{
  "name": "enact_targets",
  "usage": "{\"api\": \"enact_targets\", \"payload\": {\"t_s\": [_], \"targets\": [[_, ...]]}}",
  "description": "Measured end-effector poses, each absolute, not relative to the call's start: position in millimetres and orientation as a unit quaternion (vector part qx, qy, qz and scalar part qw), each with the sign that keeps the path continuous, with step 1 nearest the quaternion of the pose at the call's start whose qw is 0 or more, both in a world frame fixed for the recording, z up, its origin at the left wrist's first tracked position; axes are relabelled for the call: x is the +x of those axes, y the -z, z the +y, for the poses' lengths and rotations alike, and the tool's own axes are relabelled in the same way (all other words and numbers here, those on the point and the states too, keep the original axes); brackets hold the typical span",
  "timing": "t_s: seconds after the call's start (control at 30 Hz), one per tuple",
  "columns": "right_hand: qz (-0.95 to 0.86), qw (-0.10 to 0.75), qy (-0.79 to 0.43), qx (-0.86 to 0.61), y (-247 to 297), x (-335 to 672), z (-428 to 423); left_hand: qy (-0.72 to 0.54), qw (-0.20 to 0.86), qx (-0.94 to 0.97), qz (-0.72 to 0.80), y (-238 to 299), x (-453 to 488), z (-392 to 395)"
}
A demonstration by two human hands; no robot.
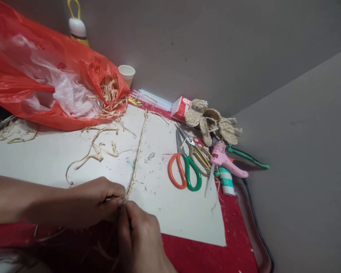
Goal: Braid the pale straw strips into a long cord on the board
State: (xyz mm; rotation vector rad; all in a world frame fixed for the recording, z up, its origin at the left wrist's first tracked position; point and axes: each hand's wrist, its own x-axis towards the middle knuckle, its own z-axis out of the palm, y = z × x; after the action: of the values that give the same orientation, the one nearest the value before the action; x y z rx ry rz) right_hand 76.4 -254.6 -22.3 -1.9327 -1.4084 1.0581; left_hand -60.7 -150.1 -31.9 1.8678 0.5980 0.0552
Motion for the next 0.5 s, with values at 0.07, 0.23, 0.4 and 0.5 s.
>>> {"api": "enact_targets", "payload": {"t_s": [0.07,0.23,0.4,0.5], "targets": [[-0.523,0.25,-0.407,-0.706,18.2,74.3,-254.5,-0.041,0.529,0.807,0.258,31.9,-60.6,-151.2],[-0.504,0.254,-0.446,-0.695,13.2,71.7,-253.8,-0.055,0.522,0.806,0.274,29.9,-62.3,-152.5],[-0.518,0.219,-0.396,-0.726,19.9,71.6,-255.6,-0.047,0.643,0.698,0.311,33.5,-60.2,-154.7],[-0.529,0.185,-0.385,-0.734,22.6,70.2,-257.1,-0.048,0.741,0.59,0.317,37.1,-57.0,-157.9]]}}
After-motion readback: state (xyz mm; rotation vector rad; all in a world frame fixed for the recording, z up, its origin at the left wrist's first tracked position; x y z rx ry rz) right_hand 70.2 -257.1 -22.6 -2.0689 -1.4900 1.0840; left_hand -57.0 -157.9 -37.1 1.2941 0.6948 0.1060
